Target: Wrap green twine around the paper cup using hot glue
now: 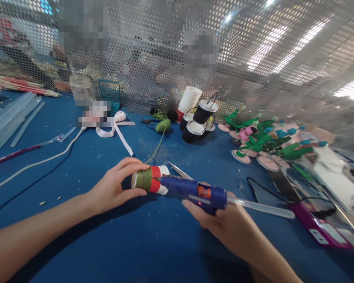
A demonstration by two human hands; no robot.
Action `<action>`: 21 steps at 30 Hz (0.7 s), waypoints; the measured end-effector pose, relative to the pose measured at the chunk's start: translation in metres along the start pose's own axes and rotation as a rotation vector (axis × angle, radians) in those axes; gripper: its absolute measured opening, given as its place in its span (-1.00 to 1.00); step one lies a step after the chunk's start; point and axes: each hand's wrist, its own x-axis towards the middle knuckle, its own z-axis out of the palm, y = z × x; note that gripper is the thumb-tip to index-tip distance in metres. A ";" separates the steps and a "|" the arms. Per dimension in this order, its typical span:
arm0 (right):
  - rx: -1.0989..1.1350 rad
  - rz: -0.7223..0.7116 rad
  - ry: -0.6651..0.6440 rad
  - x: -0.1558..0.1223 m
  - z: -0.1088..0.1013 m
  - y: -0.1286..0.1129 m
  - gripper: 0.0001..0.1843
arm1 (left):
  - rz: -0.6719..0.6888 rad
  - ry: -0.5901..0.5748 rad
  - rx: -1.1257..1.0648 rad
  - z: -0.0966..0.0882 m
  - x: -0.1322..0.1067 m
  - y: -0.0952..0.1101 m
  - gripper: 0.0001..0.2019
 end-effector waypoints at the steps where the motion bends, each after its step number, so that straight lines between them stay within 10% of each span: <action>1: 0.002 0.006 -0.006 -0.001 0.000 0.000 -0.72 | -0.007 -0.002 -0.001 0.000 0.000 0.000 -0.62; 21: -0.012 -0.099 0.001 0.003 -0.002 -0.001 -0.75 | -0.003 -0.008 0.003 0.000 0.000 0.000 -0.62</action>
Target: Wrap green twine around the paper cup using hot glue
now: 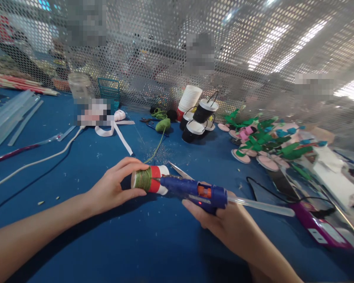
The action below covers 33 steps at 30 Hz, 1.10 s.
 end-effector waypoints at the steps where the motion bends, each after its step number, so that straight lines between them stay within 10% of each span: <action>1: -0.006 -0.004 -0.001 0.000 0.000 0.000 -0.73 | 0.011 0.002 0.002 0.000 0.000 0.000 -0.62; 10: -0.079 -0.036 0.034 -0.002 0.002 0.005 -0.65 | 0.116 -0.012 0.047 0.004 -0.004 -0.003 -0.63; 26: -0.572 -0.662 0.147 0.005 -0.001 0.016 -0.47 | 0.217 -0.058 0.106 0.003 -0.005 0.000 -0.70; 33: -0.395 -0.447 0.052 0.001 -0.001 0.016 -0.63 | 0.150 -0.041 0.054 0.002 -0.005 0.000 -0.61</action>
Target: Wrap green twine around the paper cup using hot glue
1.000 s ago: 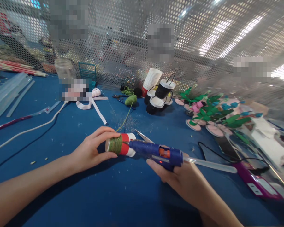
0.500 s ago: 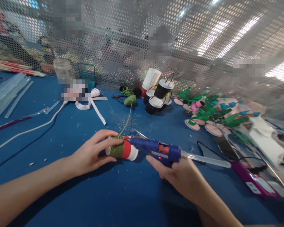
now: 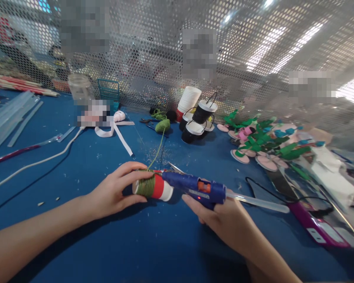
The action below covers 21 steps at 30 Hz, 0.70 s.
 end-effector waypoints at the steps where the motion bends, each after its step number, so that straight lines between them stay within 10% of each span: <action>1: 0.053 0.053 0.001 0.000 0.000 -0.002 -0.64 | -0.012 0.010 -0.008 0.000 0.000 0.000 -0.60; 7: 0.213 0.371 0.080 0.004 0.000 -0.015 -0.73 | -0.099 0.062 -0.054 0.000 0.002 -0.001 -0.61; 21: 0.294 0.415 0.040 0.004 0.000 -0.019 -0.74 | -0.282 0.042 -0.108 -0.002 0.005 0.002 -0.59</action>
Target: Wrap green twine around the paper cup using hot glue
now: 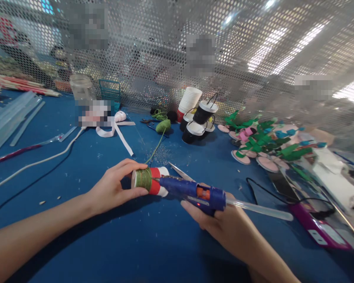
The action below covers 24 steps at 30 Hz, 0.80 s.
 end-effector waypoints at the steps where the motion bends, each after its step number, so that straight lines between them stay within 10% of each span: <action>1: 0.004 0.000 -0.002 0.000 0.000 -0.001 -0.74 | -0.007 0.001 -0.007 0.000 0.000 0.000 -0.59; 24: 0.024 -0.057 -0.017 0.001 0.000 0.004 -0.76 | 0.045 0.013 -0.021 0.001 0.000 0.000 -0.60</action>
